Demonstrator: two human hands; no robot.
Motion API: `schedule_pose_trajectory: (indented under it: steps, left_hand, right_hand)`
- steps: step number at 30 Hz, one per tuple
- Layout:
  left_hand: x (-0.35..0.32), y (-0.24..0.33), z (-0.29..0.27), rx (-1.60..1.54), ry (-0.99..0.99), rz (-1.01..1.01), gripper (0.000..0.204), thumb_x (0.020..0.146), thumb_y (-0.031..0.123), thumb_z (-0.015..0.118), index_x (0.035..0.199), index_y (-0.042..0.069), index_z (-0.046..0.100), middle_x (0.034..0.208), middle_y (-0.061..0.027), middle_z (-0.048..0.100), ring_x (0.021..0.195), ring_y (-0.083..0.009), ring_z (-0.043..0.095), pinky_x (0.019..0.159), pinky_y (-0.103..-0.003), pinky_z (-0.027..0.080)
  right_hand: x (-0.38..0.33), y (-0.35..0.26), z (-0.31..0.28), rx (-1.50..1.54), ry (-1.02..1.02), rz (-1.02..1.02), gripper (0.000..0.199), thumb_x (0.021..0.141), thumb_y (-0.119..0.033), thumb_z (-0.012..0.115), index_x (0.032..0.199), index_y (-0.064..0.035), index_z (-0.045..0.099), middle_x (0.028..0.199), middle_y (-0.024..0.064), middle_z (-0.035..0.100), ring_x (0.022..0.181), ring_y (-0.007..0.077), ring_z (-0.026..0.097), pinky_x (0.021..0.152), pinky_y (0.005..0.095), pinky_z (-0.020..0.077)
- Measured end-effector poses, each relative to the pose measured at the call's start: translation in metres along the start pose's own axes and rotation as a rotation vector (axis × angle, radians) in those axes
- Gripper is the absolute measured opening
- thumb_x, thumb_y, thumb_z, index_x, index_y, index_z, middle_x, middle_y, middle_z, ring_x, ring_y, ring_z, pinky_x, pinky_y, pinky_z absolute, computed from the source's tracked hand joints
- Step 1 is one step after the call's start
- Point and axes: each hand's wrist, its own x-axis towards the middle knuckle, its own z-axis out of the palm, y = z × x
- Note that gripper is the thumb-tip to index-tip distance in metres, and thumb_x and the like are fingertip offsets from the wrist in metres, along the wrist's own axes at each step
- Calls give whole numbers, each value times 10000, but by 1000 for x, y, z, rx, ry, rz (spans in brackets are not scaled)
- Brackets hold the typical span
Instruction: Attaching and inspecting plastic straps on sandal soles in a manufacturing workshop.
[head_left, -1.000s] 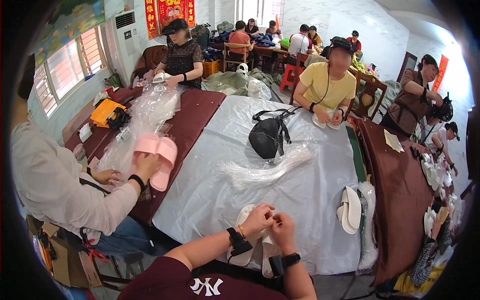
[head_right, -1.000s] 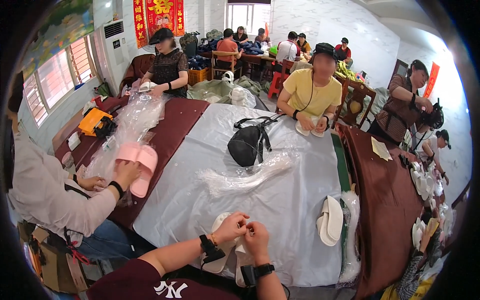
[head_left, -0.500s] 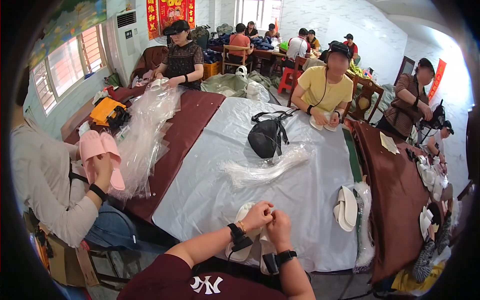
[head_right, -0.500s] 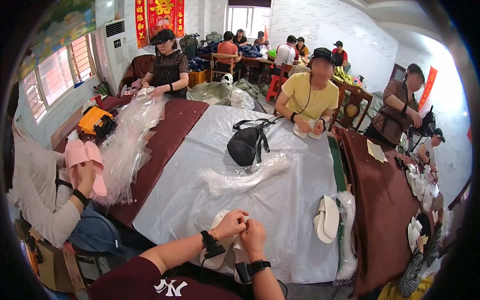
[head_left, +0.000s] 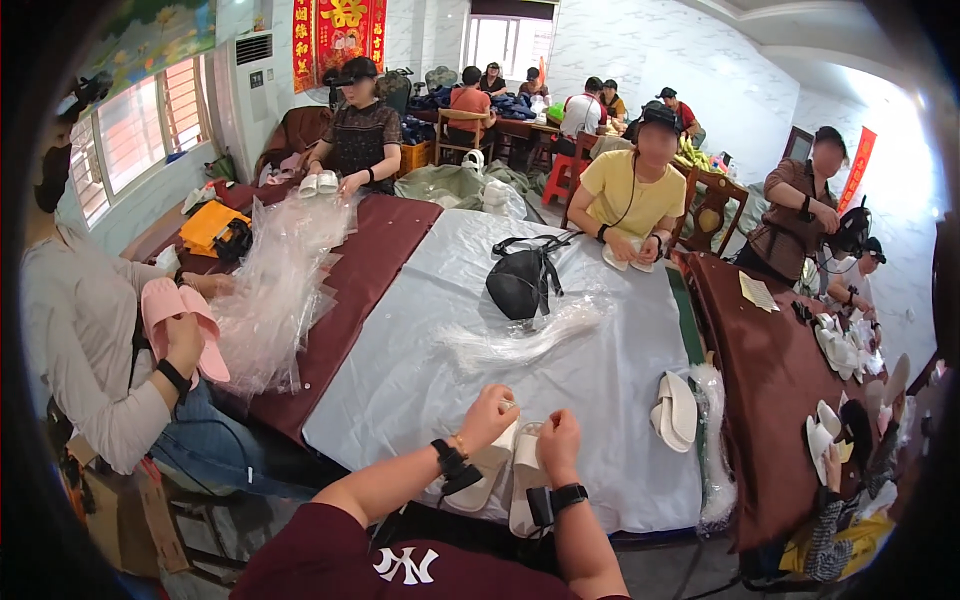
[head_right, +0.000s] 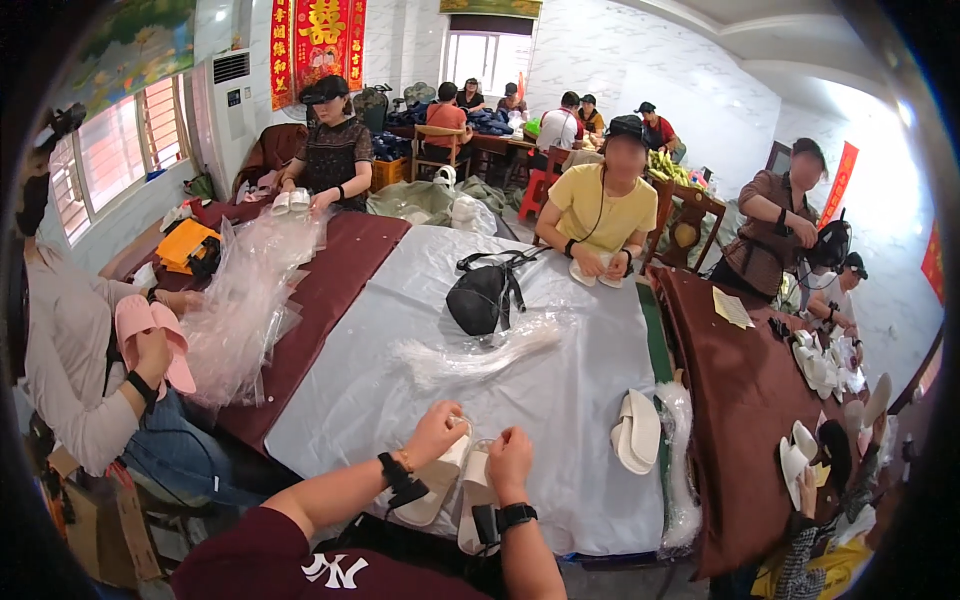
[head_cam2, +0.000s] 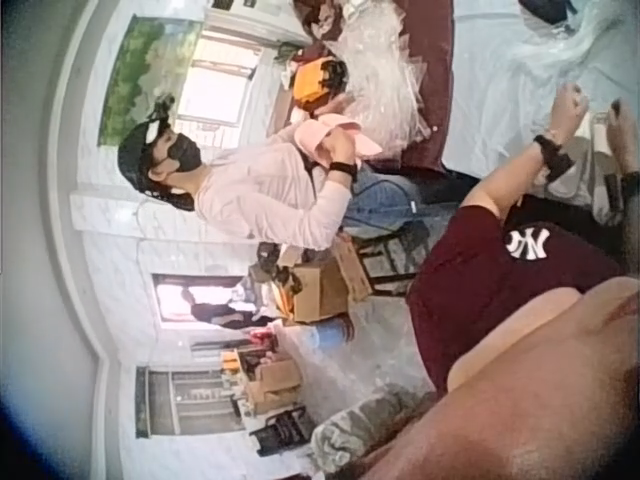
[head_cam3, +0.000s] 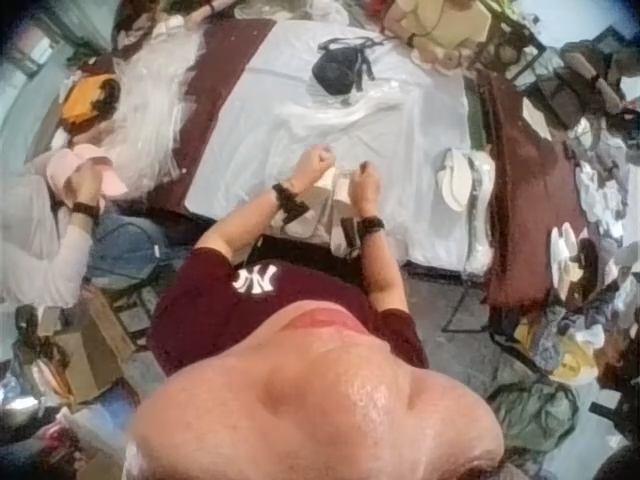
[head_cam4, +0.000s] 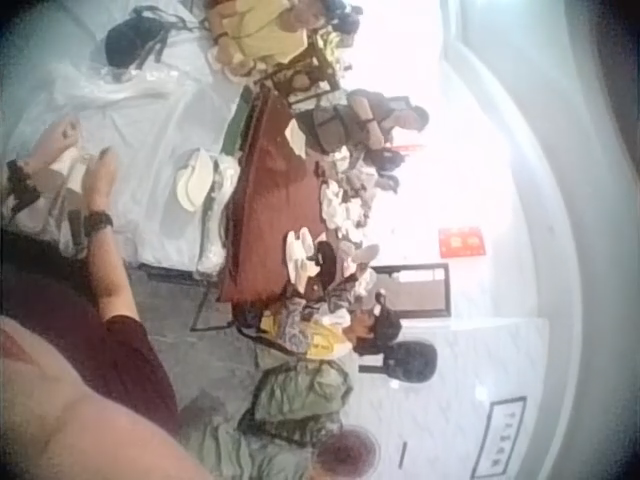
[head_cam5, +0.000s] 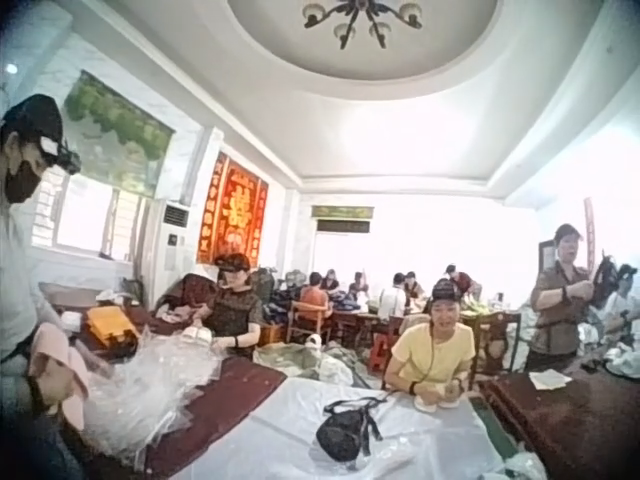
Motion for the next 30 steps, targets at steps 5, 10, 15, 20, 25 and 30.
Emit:
schedule_pose_trajectory:
  steps: [5,10,15,20,25,30]
  left_hand:
    - [-53,43,-33,375,-253,3,291,870,335,571,913,54,629,849,-137,648,727,-334,625,652,-421,494]
    - [-80,32,-22,628,-562,-101,404,859,420,567,923,22,591,776,-204,649,694,-392,628,633,-484,490]
    - [-69,13,-7,587,-363,-46,263,832,264,566,938,25,542,764,-227,624,715,-417,606,661,-513,472]
    - [-58,0,-36,565,-277,-75,205,819,234,521,909,63,591,831,-196,635,806,-395,609,705,-487,468]
    - [-35,2,-117,632,-68,-175,216,791,202,536,950,101,640,842,-197,649,833,-399,623,729,-490,476]
    - [28,9,-228,943,263,-206,293,817,241,599,1062,80,588,801,-196,658,765,-407,641,661,-515,509]
  right_hand:
    - [-8,15,-22,234,66,134,289,835,-122,592,1079,27,553,941,161,620,851,259,606,764,368,489]
    - [-35,10,-29,241,-82,285,322,851,-161,596,1110,24,555,1015,183,617,905,284,601,804,374,481]
    - [-39,5,-27,309,-154,246,324,882,-185,596,1128,22,560,993,164,638,890,245,608,793,350,485]
    - [-48,22,-25,623,-173,268,243,913,-155,573,1086,14,581,942,70,646,804,116,579,719,269,475]
    - [-55,44,-12,657,-174,350,180,946,-151,542,1057,-12,569,744,-21,541,585,51,477,497,211,385]
    - [-52,16,-34,792,-306,468,171,947,-163,537,1040,-24,572,731,-16,535,560,58,467,481,213,381]
